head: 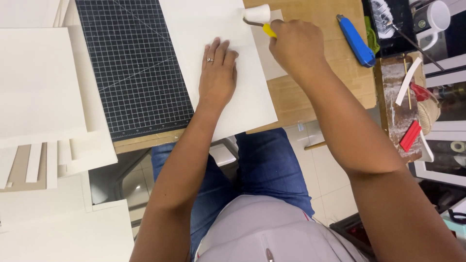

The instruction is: The person marks a beige card with a pencil, then places a smaller beige piece on it and smooths it with a red plastic scraper. They apply adhesive to a white sheet using a yellow roller, place the white sheet over the beige card, and smooth it down. Finally, they fold the white sheet in half to form a cover.

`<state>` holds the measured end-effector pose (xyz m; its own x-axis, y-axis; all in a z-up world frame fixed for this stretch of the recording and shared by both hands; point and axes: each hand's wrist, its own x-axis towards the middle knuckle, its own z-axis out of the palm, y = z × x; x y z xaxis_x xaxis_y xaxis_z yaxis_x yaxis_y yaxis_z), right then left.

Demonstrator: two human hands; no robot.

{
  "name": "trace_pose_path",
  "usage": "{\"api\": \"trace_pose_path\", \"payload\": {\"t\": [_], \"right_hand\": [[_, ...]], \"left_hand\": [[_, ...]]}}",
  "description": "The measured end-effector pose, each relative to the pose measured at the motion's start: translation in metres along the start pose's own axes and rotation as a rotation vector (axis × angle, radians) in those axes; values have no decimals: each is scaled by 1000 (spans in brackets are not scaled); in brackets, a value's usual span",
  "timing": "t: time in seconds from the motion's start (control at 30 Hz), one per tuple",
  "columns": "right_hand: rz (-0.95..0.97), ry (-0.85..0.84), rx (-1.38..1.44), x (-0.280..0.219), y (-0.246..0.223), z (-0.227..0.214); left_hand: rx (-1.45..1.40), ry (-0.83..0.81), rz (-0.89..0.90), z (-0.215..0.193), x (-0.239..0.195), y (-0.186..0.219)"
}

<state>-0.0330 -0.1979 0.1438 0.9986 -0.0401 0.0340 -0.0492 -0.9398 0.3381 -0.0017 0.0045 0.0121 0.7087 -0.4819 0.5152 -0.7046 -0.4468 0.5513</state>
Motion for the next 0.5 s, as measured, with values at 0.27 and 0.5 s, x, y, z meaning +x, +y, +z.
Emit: {"api": "trace_pose_path", "payload": {"t": [0.27, 0.5], "right_hand": [[-14, -324, -60, -89, 3, -77], [4, -26, -7, -6, 13, -2]], "left_hand": [[-25, 2, -15, 3, -1, -1], [-8, -24, -25, 0, -2, 0]]}}
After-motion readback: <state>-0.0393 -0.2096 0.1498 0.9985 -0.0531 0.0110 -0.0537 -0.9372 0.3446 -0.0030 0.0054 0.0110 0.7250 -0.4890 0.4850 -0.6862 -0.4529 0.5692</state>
